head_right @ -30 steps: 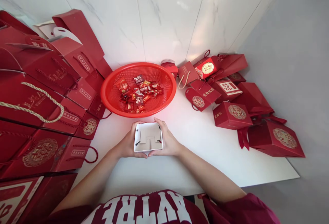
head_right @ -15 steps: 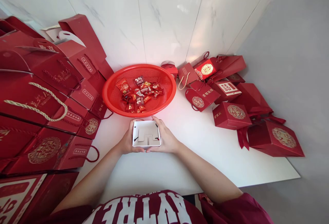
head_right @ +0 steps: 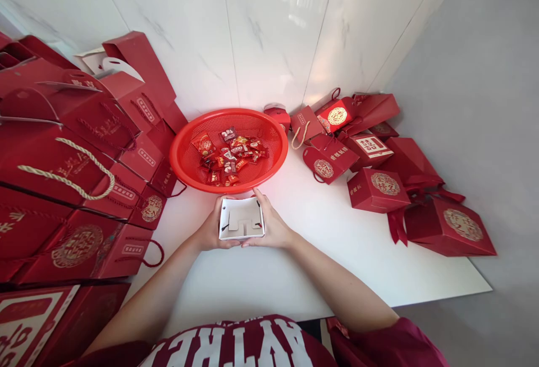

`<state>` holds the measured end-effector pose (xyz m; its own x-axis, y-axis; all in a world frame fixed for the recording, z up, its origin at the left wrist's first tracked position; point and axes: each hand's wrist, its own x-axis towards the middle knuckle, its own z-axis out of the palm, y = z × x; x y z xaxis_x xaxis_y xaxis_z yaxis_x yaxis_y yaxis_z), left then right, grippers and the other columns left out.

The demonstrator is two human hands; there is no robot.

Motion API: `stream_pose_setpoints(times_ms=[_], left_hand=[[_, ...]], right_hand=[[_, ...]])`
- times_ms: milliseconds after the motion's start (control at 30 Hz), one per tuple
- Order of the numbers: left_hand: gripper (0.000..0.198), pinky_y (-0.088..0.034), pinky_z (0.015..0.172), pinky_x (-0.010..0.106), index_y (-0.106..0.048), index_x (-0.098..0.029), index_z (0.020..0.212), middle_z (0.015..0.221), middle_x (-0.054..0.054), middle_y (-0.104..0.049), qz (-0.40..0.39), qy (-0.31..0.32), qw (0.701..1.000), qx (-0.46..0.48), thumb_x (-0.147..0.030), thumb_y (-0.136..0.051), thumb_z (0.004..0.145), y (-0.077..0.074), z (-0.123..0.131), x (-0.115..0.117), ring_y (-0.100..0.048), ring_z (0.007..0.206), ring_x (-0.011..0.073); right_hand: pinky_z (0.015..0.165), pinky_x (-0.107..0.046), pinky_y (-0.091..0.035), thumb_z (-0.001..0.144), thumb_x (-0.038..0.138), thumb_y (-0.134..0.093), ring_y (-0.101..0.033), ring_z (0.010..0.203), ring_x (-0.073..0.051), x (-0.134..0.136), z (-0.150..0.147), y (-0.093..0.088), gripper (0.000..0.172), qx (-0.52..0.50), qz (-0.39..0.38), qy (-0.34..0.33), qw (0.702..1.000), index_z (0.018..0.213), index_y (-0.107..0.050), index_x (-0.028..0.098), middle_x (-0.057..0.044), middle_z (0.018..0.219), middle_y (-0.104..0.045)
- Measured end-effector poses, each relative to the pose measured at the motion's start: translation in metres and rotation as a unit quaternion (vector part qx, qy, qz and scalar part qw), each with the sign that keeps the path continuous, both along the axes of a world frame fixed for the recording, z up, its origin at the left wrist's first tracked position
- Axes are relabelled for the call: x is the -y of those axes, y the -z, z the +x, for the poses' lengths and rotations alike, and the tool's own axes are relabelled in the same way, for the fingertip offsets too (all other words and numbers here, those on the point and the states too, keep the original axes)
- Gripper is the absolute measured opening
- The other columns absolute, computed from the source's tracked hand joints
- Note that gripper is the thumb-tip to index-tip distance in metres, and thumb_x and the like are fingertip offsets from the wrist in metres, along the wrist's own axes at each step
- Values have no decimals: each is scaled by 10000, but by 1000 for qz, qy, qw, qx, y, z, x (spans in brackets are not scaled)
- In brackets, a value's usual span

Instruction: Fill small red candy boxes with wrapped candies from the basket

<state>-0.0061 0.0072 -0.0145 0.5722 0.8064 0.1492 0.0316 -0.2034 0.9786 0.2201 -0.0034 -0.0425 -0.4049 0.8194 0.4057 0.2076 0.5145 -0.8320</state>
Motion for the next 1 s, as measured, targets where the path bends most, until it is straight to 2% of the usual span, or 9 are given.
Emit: stream_pose_setpoints(times_ms=[300, 400, 500, 567, 667, 733, 867, 933, 1000], left_hand=[[987, -425, 1062, 514, -292, -250, 1364, 1357, 145, -497, 25, -8, 1000, -8, -337, -904, 594, -9, -2, 4, -497, 1283, 349], [1003, -418, 1071, 516, -296, -245, 1381, 1393, 164, -482, 14, 1, 1000, -17, -343, -912, 595, -15, -2, 3, -485, 1304, 354], [1003, -430, 1059, 519, -301, -242, 1380, 1382, 168, -492, 0, 7, 1000, -30, -340, -915, 592, -20, -5, 1, -502, 1289, 357], [980, -443, 1048, 510, -305, -238, 1356, 1353, 159, -508, -6, 11, 999, -36, -331, -913, 593, -22, -7, 1, -518, 1272, 348], [972, -444, 1053, 498, -298, -238, 1348, 1353, 156, -510, -17, 12, 999, -41, -322, -911, 598, -22, -8, 1, -518, 1281, 337], [984, -432, 1071, 495, -290, -240, 1359, 1388, 163, -493, -20, 16, 999, -36, -322, -910, 601, -22, -7, 1, -502, 1309, 336], [980, -440, 1067, 488, -294, -240, 1362, 1392, 161, -502, -11, 8, 999, -49, -327, -909, 604, -20, -7, 2, -517, 1301, 332], [993, -440, 1069, 485, -294, -240, 1369, 1385, 156, -512, 3, 1, 998, -63, -328, -912, 597, -19, -7, 2, -524, 1296, 330], [1025, -428, 1085, 481, -277, -241, 1391, 1405, 159, -501, 17, 0, 997, -70, -330, -913, 592, -18, -9, 2, -507, 1318, 333]], right_hand=[[1091, -516, -401, 660, 740, -771, -440, 1335, -330, 6, -4, 4, 1411, -10, -41, -13, 999, 1564, 210, 277, -170, 1500, -316], [1124, -540, -363, 686, 770, -725, -368, 1397, -354, 4, 1, -3, 1370, 31, -10, -7, 999, 1576, 180, 256, -190, 1547, -271], [1137, -578, -330, 728, 797, -657, -320, 1415, -390, 4, 15, -21, 1263, 120, 58, -13, 991, 1608, 41, 219, -212, 1557, -283], [1132, -583, -332, 801, 819, -533, -337, 1403, -397, 4, 27, -38, 1088, 154, 90, -18, 984, 1609, -132, 210, -206, 1547, -324], [1096, -544, -383, 950, 743, -304, -434, 1342, -362, 4, 44, -67, 736, 117, 112, 17, 987, 1459, -495, 247, -152, 1474, -448], [1057, -496, -430, 1017, 608, -327, -524, 1258, -319, -2, 50, -89, 540, 84, 113, 69, 988, 1295, -637, 265, -119, 1358, -558], [1027, -430, -468, 1037, 405, -450, -603, 1158, -268, -40, 46, -127, 313, 126, 116, 105, 980, 1154, -694, 247, -87, 1210, -651], [1059, -415, -449, 1040, 377, -449, -591, 1187, -256, -74, 36, -138, 317, 214, 106, 77, 968, 1204, -669, 218, -92, 1253, -633], [1103, -378, -410, 1043, 323, -451, -551, 1251, -236, -114, 23, -142, 315, 367, 52, 47, 927, 1268, -628, 191, -100, 1336, -589]])
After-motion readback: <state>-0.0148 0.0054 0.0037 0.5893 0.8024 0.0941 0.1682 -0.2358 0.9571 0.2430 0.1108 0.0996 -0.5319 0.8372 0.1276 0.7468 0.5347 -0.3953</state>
